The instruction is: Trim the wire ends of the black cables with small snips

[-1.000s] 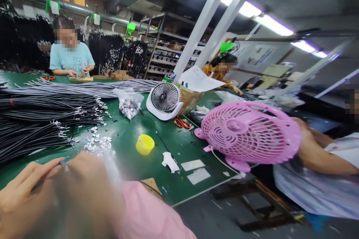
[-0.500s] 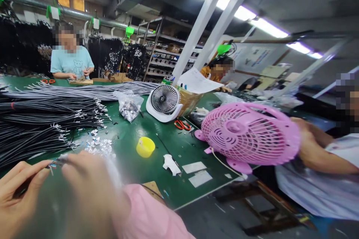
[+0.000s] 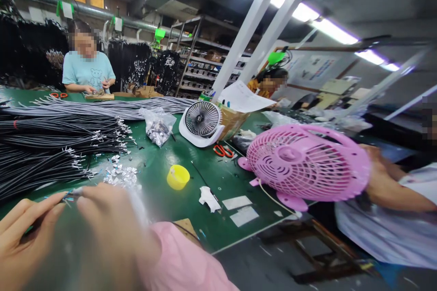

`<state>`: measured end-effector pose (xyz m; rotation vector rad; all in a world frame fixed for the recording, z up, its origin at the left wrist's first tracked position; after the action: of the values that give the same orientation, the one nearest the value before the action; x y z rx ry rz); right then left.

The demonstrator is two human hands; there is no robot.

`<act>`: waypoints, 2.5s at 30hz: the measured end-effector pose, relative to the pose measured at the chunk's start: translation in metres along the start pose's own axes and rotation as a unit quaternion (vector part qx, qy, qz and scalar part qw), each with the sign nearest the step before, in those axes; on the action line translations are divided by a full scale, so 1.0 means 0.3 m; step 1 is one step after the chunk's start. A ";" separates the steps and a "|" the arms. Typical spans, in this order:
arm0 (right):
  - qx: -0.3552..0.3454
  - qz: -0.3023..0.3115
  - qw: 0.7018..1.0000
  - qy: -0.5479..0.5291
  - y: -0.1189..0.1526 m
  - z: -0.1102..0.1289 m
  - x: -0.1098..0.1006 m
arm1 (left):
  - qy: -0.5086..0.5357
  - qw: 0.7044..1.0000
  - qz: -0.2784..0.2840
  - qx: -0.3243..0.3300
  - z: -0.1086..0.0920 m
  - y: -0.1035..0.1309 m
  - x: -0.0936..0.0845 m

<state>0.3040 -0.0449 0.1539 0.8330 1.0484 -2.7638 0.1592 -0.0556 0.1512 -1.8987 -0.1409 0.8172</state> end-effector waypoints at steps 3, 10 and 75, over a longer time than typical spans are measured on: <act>0.003 -0.002 1.000 -0.025 -0.003 0.001 -0.005 | -0.049 0.998 -0.002 0.029 -0.013 0.006 0.003; -0.023 0.014 0.999 0.020 0.003 -0.002 0.007 | -0.067 0.997 -0.004 0.040 -0.011 0.003 0.005; 0.304 -0.114 0.921 -0.217 0.038 -0.214 -0.026 | 0.216 0.949 0.170 -0.158 0.067 -0.084 0.100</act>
<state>0.3433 -0.0139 0.1111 0.0855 0.2131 -3.2908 0.1765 -0.0151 0.1533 -2.4022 0.3554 0.6037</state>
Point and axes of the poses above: each hand's wrist, its own y-axis away from the middle knuckle, its own x-axis out of the palm, z = x × y, the point moved 8 cm from there along -y, towards the middle knuckle, and after that the axes turned 7 degrees about z, right-handed, at the moved point
